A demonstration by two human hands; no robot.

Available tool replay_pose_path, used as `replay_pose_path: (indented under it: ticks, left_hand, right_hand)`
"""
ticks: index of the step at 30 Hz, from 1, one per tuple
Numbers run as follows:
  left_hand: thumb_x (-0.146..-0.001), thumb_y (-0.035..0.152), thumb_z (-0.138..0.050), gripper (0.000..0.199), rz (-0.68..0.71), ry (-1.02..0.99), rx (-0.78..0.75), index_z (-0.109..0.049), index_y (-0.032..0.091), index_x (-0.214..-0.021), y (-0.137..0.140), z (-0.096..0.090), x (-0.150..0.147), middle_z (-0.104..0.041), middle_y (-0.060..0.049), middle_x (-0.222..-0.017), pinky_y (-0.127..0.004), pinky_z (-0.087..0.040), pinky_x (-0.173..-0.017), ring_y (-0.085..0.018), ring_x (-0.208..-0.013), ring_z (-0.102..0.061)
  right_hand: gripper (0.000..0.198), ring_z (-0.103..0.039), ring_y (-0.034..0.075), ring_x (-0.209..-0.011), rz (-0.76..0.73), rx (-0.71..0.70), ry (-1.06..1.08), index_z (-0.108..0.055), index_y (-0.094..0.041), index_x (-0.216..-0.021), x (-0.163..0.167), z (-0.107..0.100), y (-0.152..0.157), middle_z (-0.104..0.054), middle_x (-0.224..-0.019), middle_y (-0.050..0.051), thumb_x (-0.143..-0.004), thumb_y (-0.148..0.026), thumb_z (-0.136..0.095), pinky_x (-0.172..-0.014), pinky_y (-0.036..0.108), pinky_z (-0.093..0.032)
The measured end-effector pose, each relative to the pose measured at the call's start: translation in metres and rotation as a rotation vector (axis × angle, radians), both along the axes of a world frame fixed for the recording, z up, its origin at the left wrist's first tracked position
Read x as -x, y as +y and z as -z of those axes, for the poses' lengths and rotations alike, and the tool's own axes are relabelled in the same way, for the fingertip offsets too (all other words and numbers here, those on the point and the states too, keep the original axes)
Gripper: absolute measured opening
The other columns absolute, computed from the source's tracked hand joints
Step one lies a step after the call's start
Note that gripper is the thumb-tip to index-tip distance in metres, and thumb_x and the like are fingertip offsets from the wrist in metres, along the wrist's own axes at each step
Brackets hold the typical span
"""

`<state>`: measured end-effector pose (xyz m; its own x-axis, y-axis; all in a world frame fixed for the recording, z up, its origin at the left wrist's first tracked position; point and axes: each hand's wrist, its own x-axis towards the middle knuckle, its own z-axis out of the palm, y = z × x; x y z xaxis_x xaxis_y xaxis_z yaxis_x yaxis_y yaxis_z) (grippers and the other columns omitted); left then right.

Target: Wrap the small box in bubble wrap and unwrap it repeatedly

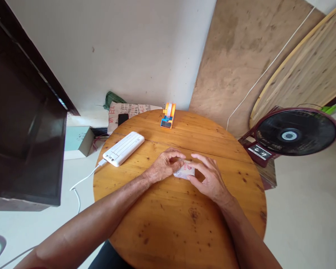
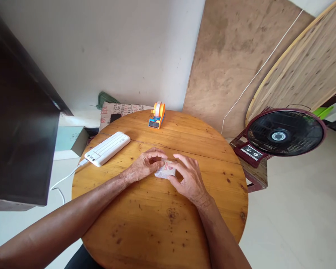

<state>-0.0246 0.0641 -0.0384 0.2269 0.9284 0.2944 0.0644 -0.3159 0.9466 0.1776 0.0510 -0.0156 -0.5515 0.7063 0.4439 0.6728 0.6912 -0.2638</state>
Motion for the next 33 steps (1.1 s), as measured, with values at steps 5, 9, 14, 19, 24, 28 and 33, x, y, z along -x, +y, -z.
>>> replay_pose_path:
  ticks: [5,9,14,19,24,28,33]
  left_hand:
    - [-0.081,0.033,-0.066,0.02,0.048,0.021,0.012,-0.07,0.016,-0.092,0.0,0.0,-0.001,-0.061,-0.006,-0.096,-0.027,-0.049,-0.079,-0.016,-0.089,-0.06]
    - [-0.078,0.036,-0.069,0.026,0.053,-0.027,0.068,-0.069,0.015,-0.092,-0.001,-0.001,-0.002,-0.059,-0.006,-0.096,-0.025,-0.049,-0.074,-0.015,-0.083,-0.06]
    - [-0.078,0.039,-0.068,0.027,0.059,-0.004,0.068,-0.07,0.015,-0.089,0.0,-0.001,-0.003,-0.058,-0.006,-0.093,-0.024,-0.048,-0.069,-0.014,-0.08,-0.058]
    - [-0.077,0.032,-0.069,0.021,0.045,-0.027,0.057,-0.07,0.015,-0.088,-0.001,0.0,-0.004,-0.058,-0.006,-0.095,-0.026,-0.048,-0.074,-0.015,-0.084,-0.058]
    - [-0.072,0.027,-0.069,0.026,-0.047,-0.12,0.124,-0.068,0.017,-0.095,0.003,0.001,0.0,-0.057,-0.007,-0.104,-0.029,-0.049,-0.076,-0.017,-0.087,-0.058]
    - [-0.068,0.026,-0.072,0.031,-0.126,-0.141,0.212,-0.067,0.015,-0.097,0.007,0.001,0.004,-0.063,-0.005,-0.091,-0.031,-0.047,-0.082,-0.018,-0.088,-0.058]
    - [-0.064,0.032,-0.077,0.043,0.015,-0.238,0.327,-0.062,0.015,-0.101,0.003,0.001,-0.001,-0.062,-0.004,-0.092,-0.029,-0.048,-0.078,-0.016,-0.085,-0.058]
  right_hand:
    - [0.025,-0.051,0.028,-0.115,-0.019,-0.052,-0.06,-0.062,-0.024,-0.102,0.005,0.001,-0.002,-0.058,-0.126,0.008,-0.077,-0.019,-0.061,-0.094,0.044,-0.038]
    - [0.029,-0.051,0.028,-0.117,-0.008,0.018,0.092,-0.057,-0.023,-0.101,0.003,0.005,-0.004,-0.055,-0.128,0.01,-0.074,-0.026,-0.066,-0.096,0.044,-0.039]
    - [0.035,-0.05,0.028,-0.12,0.023,0.072,0.154,-0.055,-0.024,-0.106,-0.002,0.003,-0.001,-0.054,-0.129,0.01,-0.074,-0.028,-0.067,-0.098,0.044,-0.039]
    - [0.031,-0.049,0.03,-0.12,-0.032,0.088,0.102,-0.06,-0.025,-0.107,-0.004,0.0,0.0,-0.054,-0.131,0.009,-0.077,-0.033,-0.066,-0.1,0.047,-0.037]
    - [0.027,-0.052,0.024,-0.119,0.098,0.226,0.452,-0.056,-0.025,-0.112,-0.009,0.004,0.006,-0.058,-0.125,0.008,-0.089,-0.036,-0.052,-0.103,0.042,-0.039]
    - [0.034,-0.054,0.024,-0.117,0.09,0.453,0.525,-0.054,-0.025,-0.117,-0.014,0.008,0.012,-0.059,-0.125,0.007,-0.087,-0.042,-0.055,-0.102,0.043,-0.04]
    - [0.074,-0.051,0.025,-0.122,-0.046,0.621,0.415,-0.036,-0.027,-0.138,-0.011,0.014,0.009,-0.053,-0.133,0.009,-0.073,-0.038,-0.072,-0.104,0.043,-0.038]
